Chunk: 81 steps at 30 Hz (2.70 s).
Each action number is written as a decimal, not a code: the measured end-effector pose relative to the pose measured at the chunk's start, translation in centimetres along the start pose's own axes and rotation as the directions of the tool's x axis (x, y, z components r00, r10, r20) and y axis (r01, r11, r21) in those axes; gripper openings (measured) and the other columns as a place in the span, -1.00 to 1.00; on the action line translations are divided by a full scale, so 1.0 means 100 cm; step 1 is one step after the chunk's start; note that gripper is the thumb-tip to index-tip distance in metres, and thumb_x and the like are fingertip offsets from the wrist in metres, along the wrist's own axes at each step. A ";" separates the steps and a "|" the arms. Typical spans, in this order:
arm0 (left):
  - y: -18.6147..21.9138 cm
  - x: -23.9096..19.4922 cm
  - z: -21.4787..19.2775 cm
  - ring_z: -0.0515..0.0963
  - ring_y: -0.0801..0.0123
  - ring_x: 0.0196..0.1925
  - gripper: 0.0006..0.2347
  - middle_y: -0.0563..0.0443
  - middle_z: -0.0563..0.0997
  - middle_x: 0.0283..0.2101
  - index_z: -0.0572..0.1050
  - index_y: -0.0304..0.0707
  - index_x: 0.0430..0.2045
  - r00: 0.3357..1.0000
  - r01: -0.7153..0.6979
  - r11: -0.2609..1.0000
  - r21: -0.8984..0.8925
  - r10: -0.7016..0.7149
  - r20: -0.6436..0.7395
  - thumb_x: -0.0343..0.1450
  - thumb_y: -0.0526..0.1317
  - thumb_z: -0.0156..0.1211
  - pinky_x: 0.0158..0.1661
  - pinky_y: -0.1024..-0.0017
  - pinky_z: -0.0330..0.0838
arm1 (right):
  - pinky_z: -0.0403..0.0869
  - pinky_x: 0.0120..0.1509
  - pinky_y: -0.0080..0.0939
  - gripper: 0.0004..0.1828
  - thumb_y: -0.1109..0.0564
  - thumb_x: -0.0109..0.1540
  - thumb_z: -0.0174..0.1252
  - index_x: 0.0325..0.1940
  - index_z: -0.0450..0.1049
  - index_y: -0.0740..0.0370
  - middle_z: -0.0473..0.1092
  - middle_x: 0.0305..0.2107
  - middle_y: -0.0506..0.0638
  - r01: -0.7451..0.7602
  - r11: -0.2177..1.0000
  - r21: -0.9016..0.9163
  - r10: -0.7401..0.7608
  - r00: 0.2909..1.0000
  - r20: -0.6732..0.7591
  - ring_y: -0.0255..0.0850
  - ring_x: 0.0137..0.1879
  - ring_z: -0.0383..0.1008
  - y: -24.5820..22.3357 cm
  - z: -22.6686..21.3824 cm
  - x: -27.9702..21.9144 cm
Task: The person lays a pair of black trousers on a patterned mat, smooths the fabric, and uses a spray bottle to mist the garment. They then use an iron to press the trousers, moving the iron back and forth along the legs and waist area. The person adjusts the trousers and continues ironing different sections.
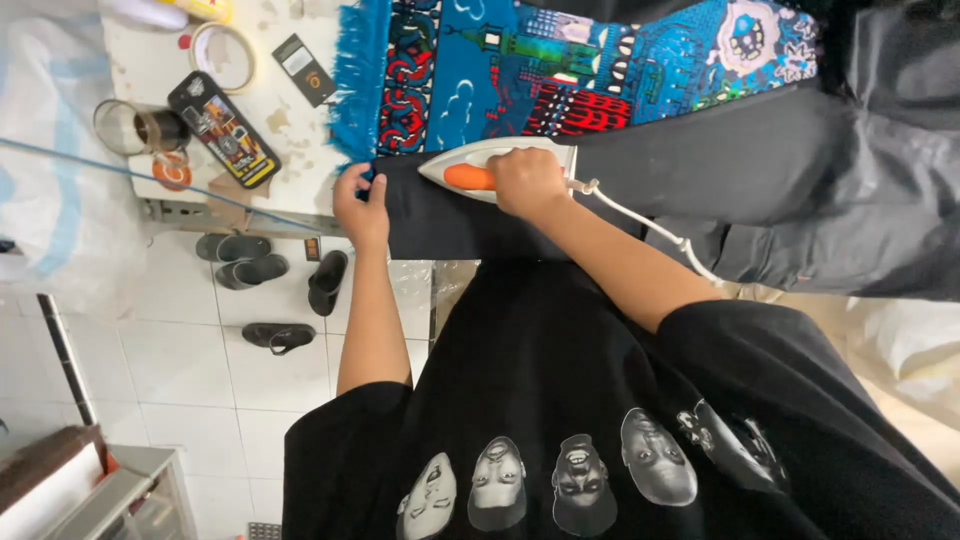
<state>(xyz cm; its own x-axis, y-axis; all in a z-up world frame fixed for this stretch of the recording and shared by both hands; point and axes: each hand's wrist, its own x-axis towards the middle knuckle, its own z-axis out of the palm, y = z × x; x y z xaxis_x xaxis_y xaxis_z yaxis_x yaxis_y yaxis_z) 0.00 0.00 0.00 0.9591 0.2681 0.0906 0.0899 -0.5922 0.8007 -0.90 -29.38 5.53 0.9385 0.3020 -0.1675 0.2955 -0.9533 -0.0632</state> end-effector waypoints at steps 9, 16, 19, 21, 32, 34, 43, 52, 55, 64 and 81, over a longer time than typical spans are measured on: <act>0.048 -0.095 -0.026 0.58 0.21 -0.24 -0.74 0.20 0.53 -0.26 0.61 0.12 -0.24 0.992 0.062 0.948 0.313 -0.023 -0.127 0.23 -0.08 0.46 -0.22 0.19 0.48 | 0.58 -0.34 -0.08 -0.74 -0.09 -0.03 0.24 -0.28 0.66 -0.14 0.50 -0.59 -0.06 -0.002 0.992 -0.128 0.029 0.978 0.208 -0.04 -0.39 0.63 0.047 -0.023 -0.049; 0.061 -0.089 -0.034 0.52 0.01 0.08 -0.56 -0.07 0.42 0.00 0.43 -0.20 0.09 0.955 0.288 0.922 0.259 -0.296 -0.008 0.34 -0.15 0.41 0.02 0.10 0.52 | 0.60 -0.28 -0.02 -0.65 -0.15 0.01 0.25 -0.17 0.63 -0.08 0.52 -0.54 -0.01 -0.024 0.997 -0.073 0.039 0.976 0.216 0.03 -0.36 0.64 -0.025 0.003 0.014; 0.052 -0.085 -0.033 0.58 0.04 -0.06 -0.60 -0.05 0.41 -0.11 0.42 -0.23 -0.01 0.945 0.317 0.911 0.263 -0.328 -0.004 0.37 -0.09 0.41 -0.12 0.13 0.57 | 0.60 -0.28 0.01 -0.63 -0.18 0.03 0.23 -0.16 0.63 -0.06 0.52 -0.53 0.02 -0.060 0.998 -0.036 0.066 0.979 0.191 0.06 -0.37 0.63 -0.028 0.004 0.015; 0.052 -0.078 -0.033 0.64 0.18 -0.19 -0.63 0.11 0.38 -0.18 0.41 -0.13 -0.12 0.941 0.294 0.860 0.416 -0.336 0.031 0.36 0.01 0.39 -0.27 0.17 0.63 | 0.60 -0.28 0.01 -0.67 -0.13 0.06 0.19 -0.15 0.64 -0.08 0.53 -0.53 0.00 -0.088 0.994 -0.067 0.101 0.971 0.218 0.05 -0.35 0.64 -0.019 -0.010 0.006; 0.035 -0.072 -0.031 0.63 0.16 -0.36 -0.67 0.12 0.46 -0.37 0.54 -0.03 -0.51 0.943 0.282 0.855 0.435 -0.330 0.036 0.28 0.18 0.40 -0.40 0.25 0.52 | 0.61 -0.22 -0.01 -0.62 -0.18 0.04 0.23 -0.13 0.63 -0.10 0.56 -0.48 0.01 -0.111 0.990 -0.083 0.130 0.952 0.278 0.05 -0.29 0.66 -0.033 -0.027 0.008; 0.040 -0.072 -0.032 0.60 0.13 -0.38 -0.70 0.12 0.46 -0.48 0.54 0.01 -0.62 0.973 0.212 0.866 0.454 -0.231 -0.014 0.24 0.15 0.42 -0.41 0.22 0.47 | 0.61 -0.22 0.03 -0.61 -0.19 0.05 0.23 -0.11 0.62 -0.07 0.55 -0.47 0.02 -0.134 0.990 -0.042 0.140 0.958 0.249 0.07 -0.29 0.66 -0.041 -0.017 0.015; 0.030 -0.077 -0.033 0.65 0.10 -0.42 -0.74 0.01 0.55 -0.54 0.45 -0.08 -0.52 0.863 0.483 0.867 0.125 -0.496 0.101 0.40 0.02 0.35 -0.43 0.24 0.50 | 0.61 -0.18 0.02 -0.64 -0.16 0.05 0.23 -0.12 0.62 -0.12 0.58 -0.44 0.01 -0.282 0.947 -0.156 0.317 0.901 0.297 0.06 -0.26 0.67 0.048 -0.030 -0.040; 0.020 -0.075 -0.034 0.70 0.00 -0.10 -0.64 -0.20 0.70 -0.27 0.62 -0.24 -0.18 0.885 0.415 0.903 0.111 -0.429 0.182 0.37 0.05 0.42 -0.16 0.16 0.64 | 0.62 -0.13 0.10 -0.61 -0.13 0.06 0.22 -0.09 0.64 -0.01 0.58 -0.38 0.08 -0.237 0.971 0.021 0.216 0.916 0.338 0.12 -0.19 0.66 -0.052 -0.038 0.043; 0.019 -0.078 -0.030 0.70 0.03 -0.03 -0.64 -0.24 0.70 -0.17 0.62 -0.28 -0.13 0.880 0.434 0.895 0.106 -0.446 0.164 0.40 0.03 0.37 -0.05 0.16 0.61 | 0.60 -0.12 0.19 -0.57 -0.10 0.05 0.23 -0.08 0.62 0.11 0.57 -0.37 0.17 -0.271 0.950 0.154 0.211 0.923 0.323 0.22 -0.19 0.65 -0.064 -0.038 0.045; 0.009 -0.074 -0.025 0.66 -0.04 0.03 -0.65 -0.26 0.68 -0.09 0.57 -0.25 -0.03 0.850 0.445 0.878 0.175 -0.476 0.225 0.49 0.03 0.25 0.00 0.06 0.58 | 0.64 -0.15 0.07 -0.61 -0.12 0.05 0.25 -0.11 0.63 0.03 0.57 -0.42 0.10 -0.184 0.983 -0.003 0.170 0.906 0.388 0.12 -0.23 0.67 -0.029 -0.043 -0.020; 0.020 -0.078 -0.020 0.69 0.03 -0.19 -0.72 -0.13 0.66 -0.25 0.49 -0.17 -0.17 0.881 0.414 0.892 0.184 -0.443 0.167 0.56 0.05 0.10 -0.26 0.19 0.63 | 0.63 -0.12 0.11 -0.50 -0.19 0.09 0.20 0.04 0.57 0.04 0.58 -0.38 0.14 -0.177 0.983 0.055 0.138 0.897 0.419 0.17 -0.20 0.66 -0.028 -0.046 -0.018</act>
<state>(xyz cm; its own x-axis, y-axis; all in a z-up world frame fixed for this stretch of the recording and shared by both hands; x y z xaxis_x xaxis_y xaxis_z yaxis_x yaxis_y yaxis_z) -7.81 -1.77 2.11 0.8499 0.3716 -0.3737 0.5261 -0.5567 0.6429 -2.59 -27.31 10.49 0.8082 0.1434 -0.5713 0.1143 -0.9897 -0.0867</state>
